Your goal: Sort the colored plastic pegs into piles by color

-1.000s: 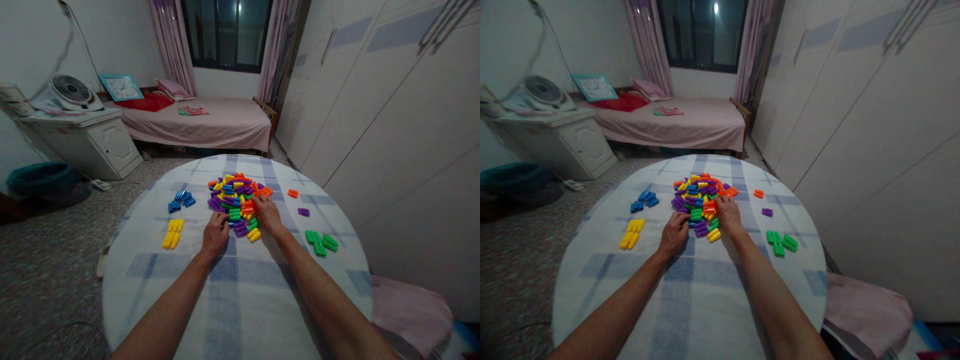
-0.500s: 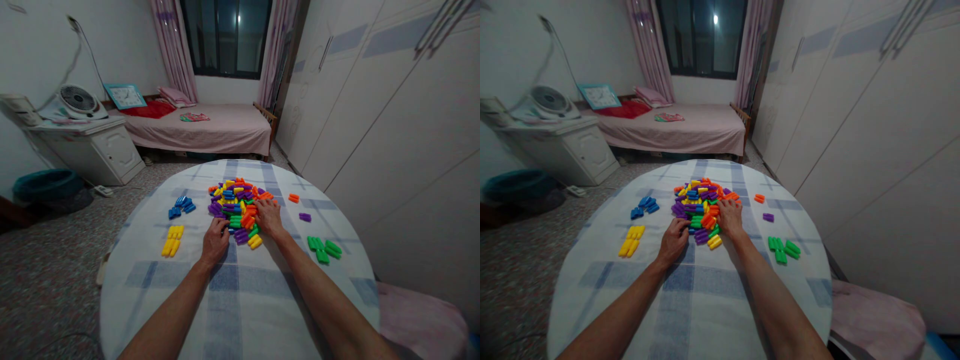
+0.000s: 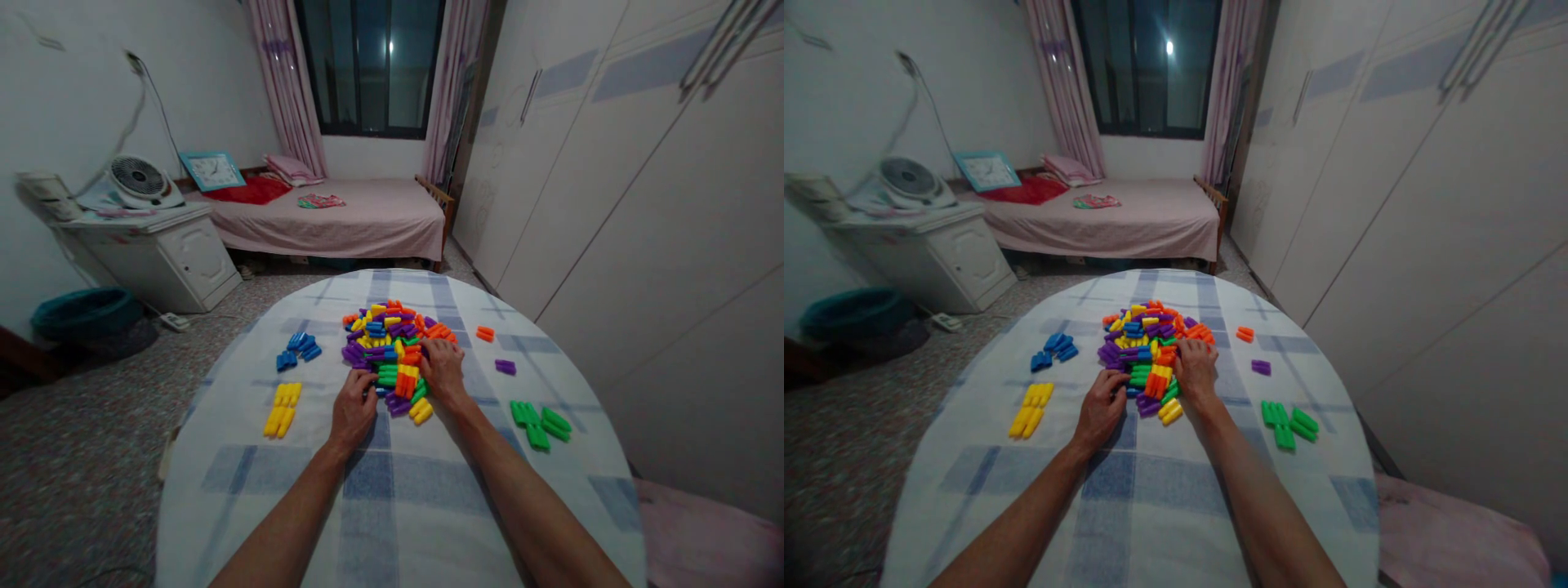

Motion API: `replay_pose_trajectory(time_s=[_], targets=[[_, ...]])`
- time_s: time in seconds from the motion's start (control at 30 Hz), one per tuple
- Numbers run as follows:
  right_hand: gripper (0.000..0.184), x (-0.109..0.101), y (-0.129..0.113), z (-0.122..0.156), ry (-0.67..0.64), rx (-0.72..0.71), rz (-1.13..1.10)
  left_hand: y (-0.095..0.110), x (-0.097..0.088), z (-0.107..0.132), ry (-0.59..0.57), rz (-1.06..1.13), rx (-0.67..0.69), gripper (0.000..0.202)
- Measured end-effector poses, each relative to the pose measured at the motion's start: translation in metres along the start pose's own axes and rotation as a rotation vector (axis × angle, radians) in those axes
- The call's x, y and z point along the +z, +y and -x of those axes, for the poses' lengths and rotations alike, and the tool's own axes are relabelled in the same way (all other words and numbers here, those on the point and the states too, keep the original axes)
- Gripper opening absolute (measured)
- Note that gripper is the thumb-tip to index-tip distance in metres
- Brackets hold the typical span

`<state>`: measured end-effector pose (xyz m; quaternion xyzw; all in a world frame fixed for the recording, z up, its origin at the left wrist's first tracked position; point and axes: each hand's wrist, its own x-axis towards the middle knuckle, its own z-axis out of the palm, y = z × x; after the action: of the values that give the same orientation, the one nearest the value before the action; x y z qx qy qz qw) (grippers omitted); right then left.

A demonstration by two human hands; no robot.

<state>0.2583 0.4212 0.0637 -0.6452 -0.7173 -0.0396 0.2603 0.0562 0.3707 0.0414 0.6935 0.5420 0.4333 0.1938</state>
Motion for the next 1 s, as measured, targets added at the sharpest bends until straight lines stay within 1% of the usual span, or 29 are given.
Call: replay_pose_trajectory(time_s=[0.07,0.13,0.17,0.23,0.3,0.37,0.43,0.53,0.63,0.7,0.77,0.87,1.0], targets=[[0.029,-0.011,0.009,-0.002,0.084,0.062,0.011,-0.001,0.0,0.0,-0.007,0.008,-0.004,0.026],[0.029,-0.024,0.027,-0.005,0.142,0.181,0.068,-0.001,0.0,0.0,-0.011,0.018,-0.007,0.026],[0.029,-0.031,0.039,-0.005,0.149,0.248,0.107,-0.002,0.0,0.0,-0.013,0.022,-0.009,0.026],[0.028,-0.04,0.064,-0.002,0.13,0.372,0.193,-0.002,0.0,0.0,-0.015,0.029,-0.013,0.026],[0.028,-0.044,0.087,0.004,0.079,0.461,0.267,-0.001,0.0,0.0,-0.014,0.032,-0.017,0.026],[0.028,-0.042,0.102,0.013,0.016,0.517,0.305,0.0,-0.001,0.001,-0.015,0.031,-0.019,0.026],[0.029,-0.039,0.11,0.02,-0.039,0.537,0.31,0.001,-0.001,0.001,-0.017,0.028,-0.021,0.025],[0.029,-0.035,0.109,0.023,-0.066,0.539,0.308,0.001,-0.001,0.001,-0.018,0.026,-0.021,0.026],[0.032,-0.033,0.099,0.015,-0.011,0.513,0.266,0.001,-0.001,0.001,-0.016,0.023,-0.023,0.026],[0.035,-0.031,0.089,0.004,0.001,0.471,0.195,0.001,-0.002,0.0,-0.018,0.026,-0.026,0.026],[0.036,-0.028,0.076,-0.01,-0.024,0.416,0.135,0.001,-0.002,0.0,-0.019,0.032,-0.026,0.026],[0.039,-0.019,0.058,-0.031,-0.053,0.346,0.115,0.0,-0.001,0.0,-0.018,0.034,-0.023,0.024],[0.042,-0.009,0.041,-0.055,-0.135,0.327,0.095,-0.001,0.0,0.0,-0.022,0.037,-0.021,0.025]])
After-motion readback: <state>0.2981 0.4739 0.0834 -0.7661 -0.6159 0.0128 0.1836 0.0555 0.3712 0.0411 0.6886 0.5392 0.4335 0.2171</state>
